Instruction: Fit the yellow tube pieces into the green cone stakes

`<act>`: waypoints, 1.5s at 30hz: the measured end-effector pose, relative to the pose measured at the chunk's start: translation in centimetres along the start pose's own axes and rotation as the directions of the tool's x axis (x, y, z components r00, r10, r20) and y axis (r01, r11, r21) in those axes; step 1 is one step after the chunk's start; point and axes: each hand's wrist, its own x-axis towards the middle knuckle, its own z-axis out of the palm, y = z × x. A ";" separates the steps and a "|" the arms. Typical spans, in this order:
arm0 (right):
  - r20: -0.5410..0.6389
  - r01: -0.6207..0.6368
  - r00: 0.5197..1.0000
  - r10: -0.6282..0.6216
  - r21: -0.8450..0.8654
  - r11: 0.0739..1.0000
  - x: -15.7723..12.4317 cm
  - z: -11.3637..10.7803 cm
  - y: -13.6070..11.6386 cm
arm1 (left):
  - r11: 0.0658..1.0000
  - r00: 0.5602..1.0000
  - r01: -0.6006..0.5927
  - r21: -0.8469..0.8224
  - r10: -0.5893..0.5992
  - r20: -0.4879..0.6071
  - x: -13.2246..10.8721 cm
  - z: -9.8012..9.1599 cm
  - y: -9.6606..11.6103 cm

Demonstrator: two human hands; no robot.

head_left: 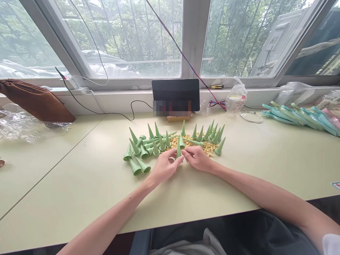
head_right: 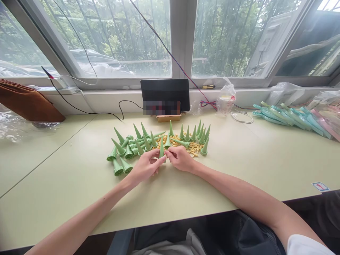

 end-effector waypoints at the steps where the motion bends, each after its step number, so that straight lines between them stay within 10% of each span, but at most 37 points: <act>1: -0.001 0.001 1.000 -0.001 -0.001 1.000 0.0 0.0 0.0 | 1.000 1.000 -0.002 0.009 0.002 -0.002 0.0 0.0 0.0; 25: 0.207 -0.373 0.928 0.311 0.498 0.783 0.4 -0.4 -0.4 | 0.918 0.962 -0.234 0.321 0.267 -0.063 0.2 0.4 -1.0; 35: 0.200 -0.358 0.934 0.298 0.483 0.799 0.4 -0.2 -0.6 | 0.881 0.961 -0.226 0.416 0.272 -0.052 0.2 0.3 -1.1; 45: 0.043 -0.218 0.976 0.214 0.206 0.954 0.0 0.0 -1.0 | 0.994 0.997 -0.075 0.085 0.074 0.012 0.2 0.0 -1.0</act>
